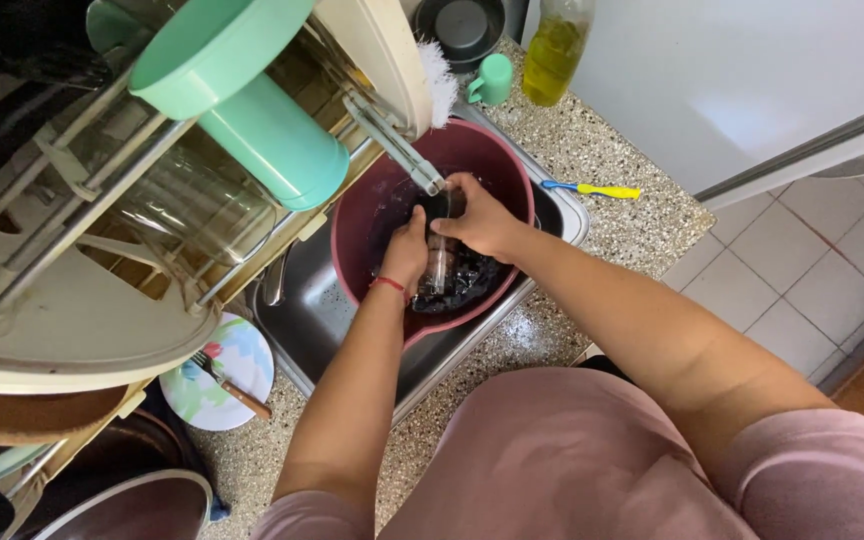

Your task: Washing and rinsing glass cups in a basin at a kitchen sink and placing them in a drying rack.

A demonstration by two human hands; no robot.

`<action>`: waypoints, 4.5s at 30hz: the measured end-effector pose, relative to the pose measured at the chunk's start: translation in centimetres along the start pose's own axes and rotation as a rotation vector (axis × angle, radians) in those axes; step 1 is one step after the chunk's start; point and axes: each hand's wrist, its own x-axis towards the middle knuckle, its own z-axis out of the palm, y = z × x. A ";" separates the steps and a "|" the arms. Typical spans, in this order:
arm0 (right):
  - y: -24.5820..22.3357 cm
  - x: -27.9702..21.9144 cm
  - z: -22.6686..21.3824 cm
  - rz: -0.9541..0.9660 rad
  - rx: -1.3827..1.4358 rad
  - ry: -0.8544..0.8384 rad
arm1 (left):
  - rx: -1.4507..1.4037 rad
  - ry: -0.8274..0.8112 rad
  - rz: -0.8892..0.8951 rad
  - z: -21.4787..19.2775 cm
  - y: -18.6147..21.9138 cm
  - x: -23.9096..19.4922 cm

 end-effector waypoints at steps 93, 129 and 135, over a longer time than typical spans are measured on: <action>-5.3 -2.0 0.4 -0.095 0.278 0.060 | -0.292 -0.108 0.083 -0.8 0.3 0.2; 7.7 8.2 2.1 0.228 -0.419 0.106 | 0.088 -0.079 0.114 2.1 -13.5 17.1; 12.6 12.0 3.5 -0.060 -0.974 0.096 | 0.352 -0.194 0.059 2.3 -10.5 15.1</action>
